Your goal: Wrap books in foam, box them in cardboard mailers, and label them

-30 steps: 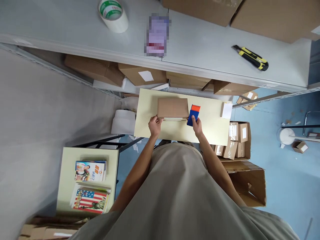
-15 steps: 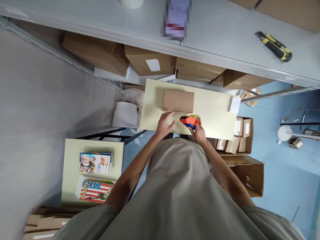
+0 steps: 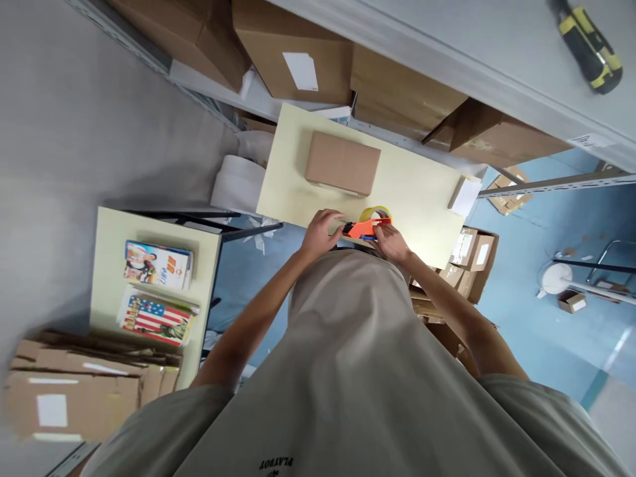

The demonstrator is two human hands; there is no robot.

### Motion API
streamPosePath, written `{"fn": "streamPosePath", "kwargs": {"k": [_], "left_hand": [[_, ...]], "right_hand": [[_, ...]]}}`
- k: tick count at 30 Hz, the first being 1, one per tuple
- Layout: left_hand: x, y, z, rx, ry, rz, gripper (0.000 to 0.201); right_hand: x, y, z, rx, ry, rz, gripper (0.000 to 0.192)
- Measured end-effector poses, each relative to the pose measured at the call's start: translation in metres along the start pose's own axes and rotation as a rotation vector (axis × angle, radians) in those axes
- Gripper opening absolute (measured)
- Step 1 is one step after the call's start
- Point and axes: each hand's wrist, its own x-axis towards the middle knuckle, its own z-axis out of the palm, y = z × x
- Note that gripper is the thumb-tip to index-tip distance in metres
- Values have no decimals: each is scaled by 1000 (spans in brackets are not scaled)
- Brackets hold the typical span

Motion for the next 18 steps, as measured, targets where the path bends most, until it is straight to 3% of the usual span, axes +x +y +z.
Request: {"fn": "streamPosePath", "kwargs": {"k": [4, 9, 18], "left_hand": [[-8, 17, 36, -35, 38, -58, 4], [-14, 35, 74, -63, 85, -140, 9], [-7, 37, 94, -9, 123, -236, 5]], "right_hand": [[-23, 23, -8, -8, -47, -63, 71], [-45, 46, -14, -21, -83, -108, 75], [-44, 53, -53, -76, -299, -43, 72]]}}
